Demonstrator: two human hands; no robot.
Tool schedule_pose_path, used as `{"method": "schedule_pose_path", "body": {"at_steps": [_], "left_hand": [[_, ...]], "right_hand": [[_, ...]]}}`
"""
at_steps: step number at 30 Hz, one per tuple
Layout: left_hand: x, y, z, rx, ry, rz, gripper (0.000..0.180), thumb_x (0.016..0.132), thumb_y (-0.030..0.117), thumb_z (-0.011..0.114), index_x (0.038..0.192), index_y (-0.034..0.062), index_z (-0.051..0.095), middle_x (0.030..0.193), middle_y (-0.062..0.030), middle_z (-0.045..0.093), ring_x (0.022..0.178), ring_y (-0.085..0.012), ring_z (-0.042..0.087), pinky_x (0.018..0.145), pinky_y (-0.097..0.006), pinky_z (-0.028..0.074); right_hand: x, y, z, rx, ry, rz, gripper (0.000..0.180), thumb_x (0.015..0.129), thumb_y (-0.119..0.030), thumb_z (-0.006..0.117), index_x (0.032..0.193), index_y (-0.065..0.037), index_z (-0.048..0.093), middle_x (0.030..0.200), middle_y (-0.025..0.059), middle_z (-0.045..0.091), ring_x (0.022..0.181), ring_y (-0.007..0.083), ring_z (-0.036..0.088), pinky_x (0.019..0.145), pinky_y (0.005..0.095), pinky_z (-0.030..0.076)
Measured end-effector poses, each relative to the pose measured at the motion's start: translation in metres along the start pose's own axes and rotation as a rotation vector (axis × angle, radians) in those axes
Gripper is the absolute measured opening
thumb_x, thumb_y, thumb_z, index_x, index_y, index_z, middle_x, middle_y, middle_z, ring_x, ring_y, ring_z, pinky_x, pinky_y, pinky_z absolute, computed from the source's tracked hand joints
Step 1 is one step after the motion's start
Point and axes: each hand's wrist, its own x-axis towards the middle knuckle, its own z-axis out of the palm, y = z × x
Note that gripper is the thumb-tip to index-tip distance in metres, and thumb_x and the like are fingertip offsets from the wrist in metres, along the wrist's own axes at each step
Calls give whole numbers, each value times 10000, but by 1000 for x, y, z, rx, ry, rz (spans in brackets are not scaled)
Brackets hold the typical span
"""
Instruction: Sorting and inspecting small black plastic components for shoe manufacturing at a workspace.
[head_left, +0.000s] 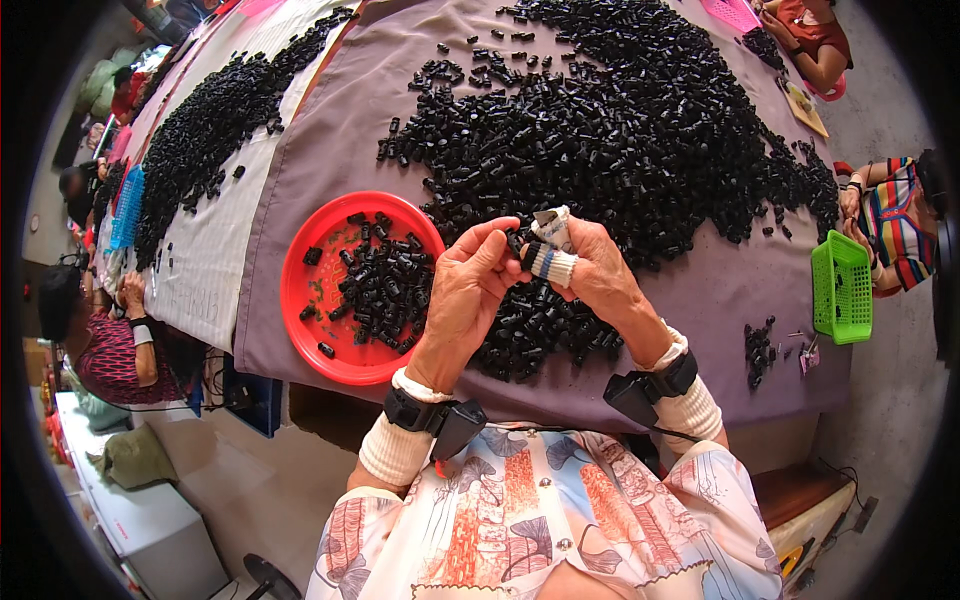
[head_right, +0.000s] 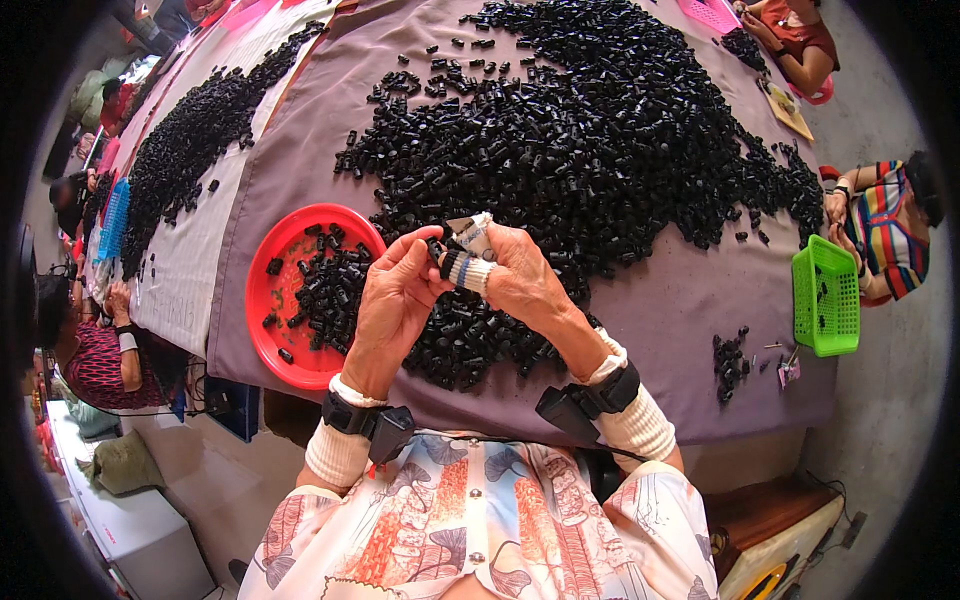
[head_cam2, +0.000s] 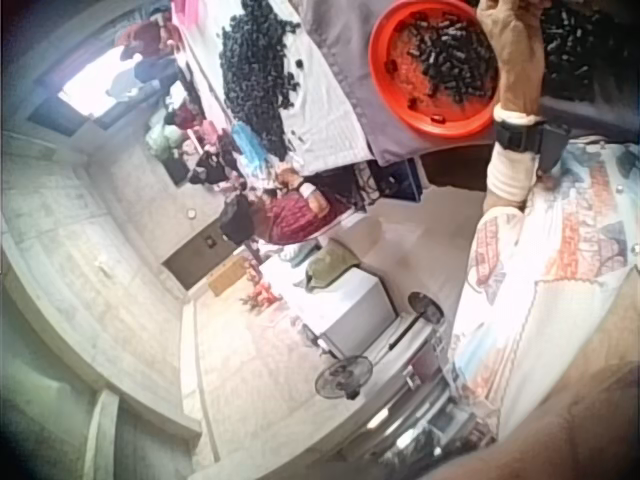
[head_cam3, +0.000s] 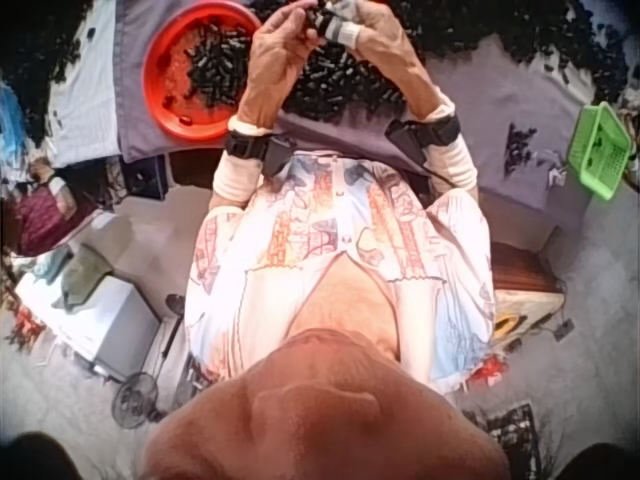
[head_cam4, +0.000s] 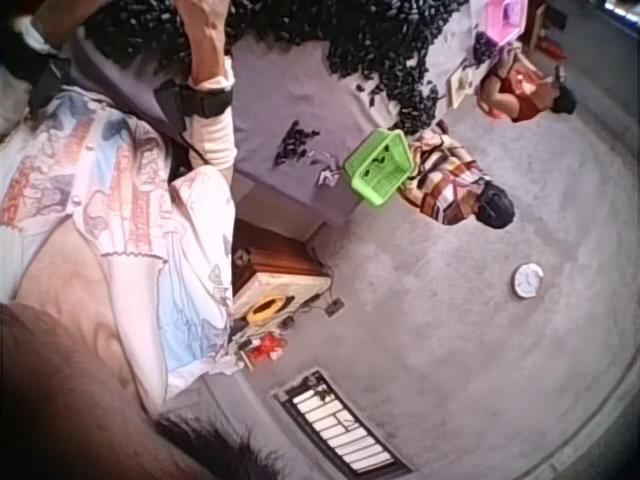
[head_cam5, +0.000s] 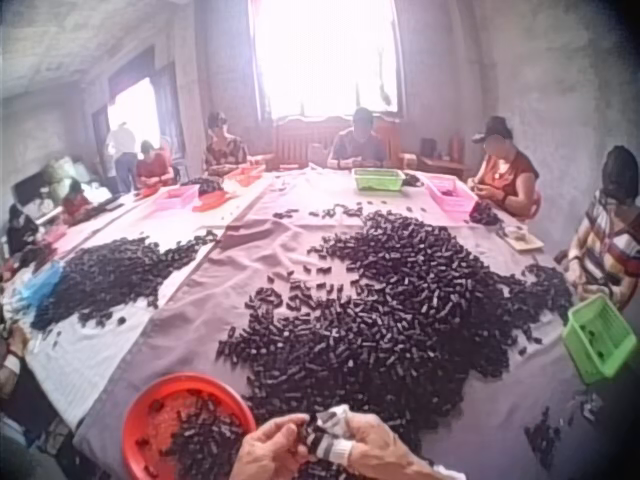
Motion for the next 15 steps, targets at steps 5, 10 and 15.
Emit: {"method": "schedule_pose_path", "body": {"at_steps": [5, 10, 15], "left_hand": [[2, -3, -2, -35, 27, -10, 196, 886, 124, 528, 1030, -7, 559, 819, -54, 600, 650, -98, 554, 633, -257, 518], [3, -6, -8, -81, -7, -11, 183, 879, 112, 539, 1019, -1, 568, 828, -56, 605, 654, -97, 556, 629, -231, 494], [0, -4, -4, -54, 30, -17, 179, 880, 108, 537, 1011, -6, 581, 816, -54, 608, 659, -84, 545, 620, -212, 471]], "right_hand": [[0, 4, 1, 67, -8, 1, 154, 811, -200, 622, 816, -58, 563, 597, -37, 514, 433, 21, 417, 368, 178, 300], [-1, -3, -4, -45, -86, 67, 303, 747, -305, 682, 843, -41, 569, 593, -20, 507, 439, 40, 428, 384, 206, 331], [2, -13, -8, -228, -134, 25, 396, 699, -388, 707, 774, -28, 560, 613, 12, 515, 535, 105, 452, 487, 269, 371]]}}
